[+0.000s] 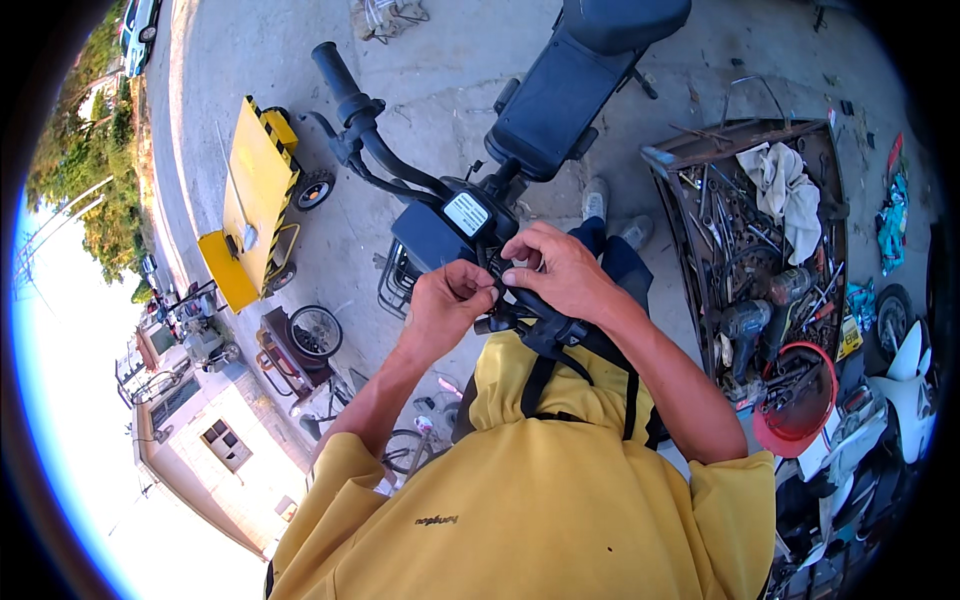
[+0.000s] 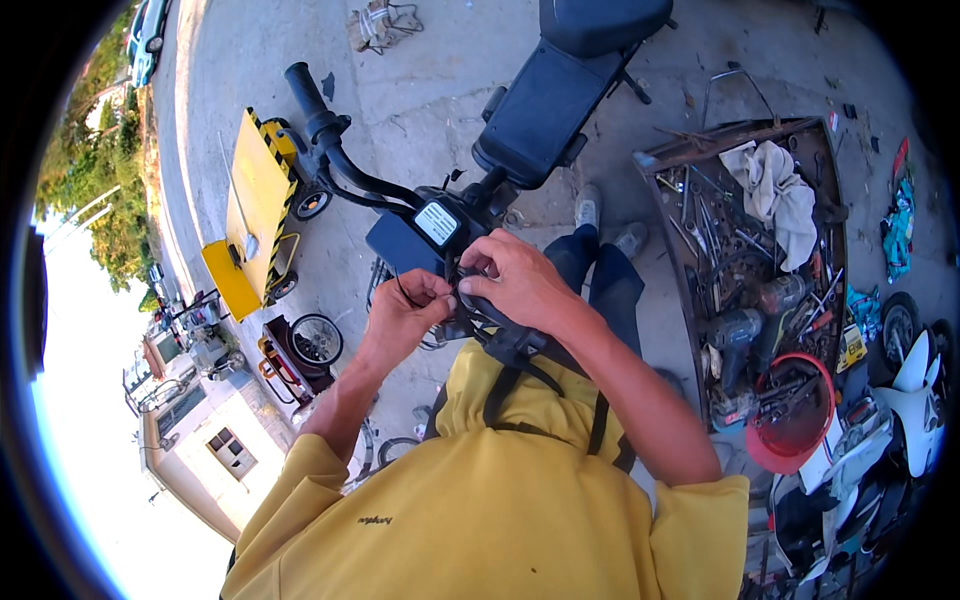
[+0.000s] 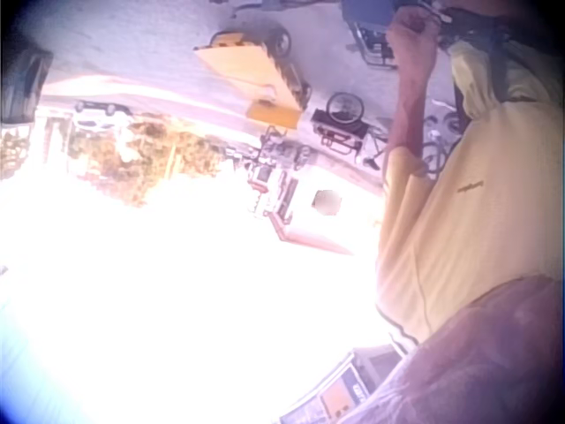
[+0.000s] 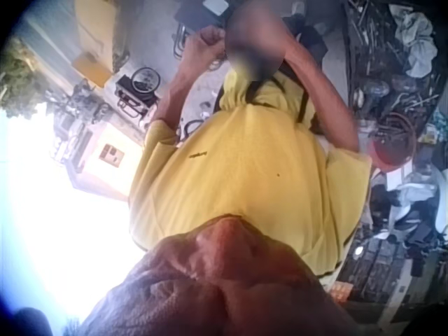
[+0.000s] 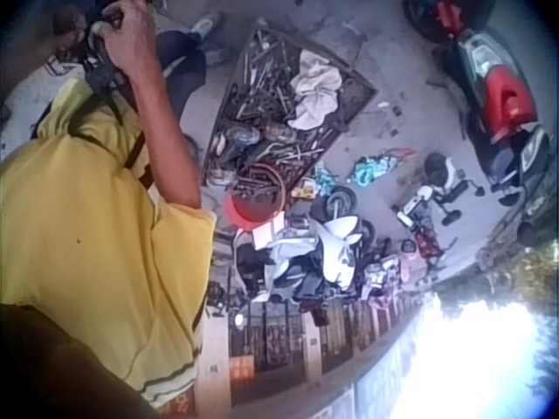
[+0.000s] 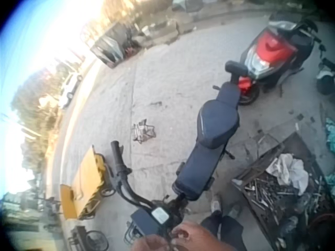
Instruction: The person works on the handlebar area of a black electric scooter, manipulating wires and a small black component with both hands. They then use a yellow-handled screwdriver to tighten a screw on the scooter's body near the seat.
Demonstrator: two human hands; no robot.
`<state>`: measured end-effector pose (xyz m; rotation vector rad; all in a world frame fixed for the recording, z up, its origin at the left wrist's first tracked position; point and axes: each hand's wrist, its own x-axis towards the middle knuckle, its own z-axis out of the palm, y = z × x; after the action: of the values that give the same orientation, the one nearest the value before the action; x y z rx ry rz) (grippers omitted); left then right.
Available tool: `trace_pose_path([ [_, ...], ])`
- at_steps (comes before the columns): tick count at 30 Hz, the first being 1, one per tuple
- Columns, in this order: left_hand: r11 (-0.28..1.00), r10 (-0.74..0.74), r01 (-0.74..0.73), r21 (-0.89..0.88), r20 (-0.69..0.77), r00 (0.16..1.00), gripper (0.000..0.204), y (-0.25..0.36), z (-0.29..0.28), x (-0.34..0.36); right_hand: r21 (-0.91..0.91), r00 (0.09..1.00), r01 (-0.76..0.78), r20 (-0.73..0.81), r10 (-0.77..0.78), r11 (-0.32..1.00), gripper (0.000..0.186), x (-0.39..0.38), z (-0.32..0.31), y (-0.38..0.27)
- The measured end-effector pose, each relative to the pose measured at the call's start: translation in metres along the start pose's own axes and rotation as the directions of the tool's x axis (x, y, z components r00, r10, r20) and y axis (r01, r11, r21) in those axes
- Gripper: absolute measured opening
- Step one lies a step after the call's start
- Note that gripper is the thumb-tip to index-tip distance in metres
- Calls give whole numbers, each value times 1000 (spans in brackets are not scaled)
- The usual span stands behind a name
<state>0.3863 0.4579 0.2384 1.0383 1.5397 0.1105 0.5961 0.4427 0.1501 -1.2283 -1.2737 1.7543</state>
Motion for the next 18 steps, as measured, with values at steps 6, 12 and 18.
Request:
trace_pose_path([
  [6, 998, -66, 66, 20, 12, 998, 6, -1, 0, 13, 402, 896, -437, 268, 353, 805, 48, 6, -19, 24],
  [12, 985, -156, 152, 77, 52, 986, 5, 14, 12, 21, 482, 775, -598, 551, 309, 641, 60, 9, -28, 32],
  [18, 969, -161, 146, 198, 59, 985, 3, 15, 24, 28, 440, 682, -687, 666, 302, 578, 74, 21, -30, 46],
])
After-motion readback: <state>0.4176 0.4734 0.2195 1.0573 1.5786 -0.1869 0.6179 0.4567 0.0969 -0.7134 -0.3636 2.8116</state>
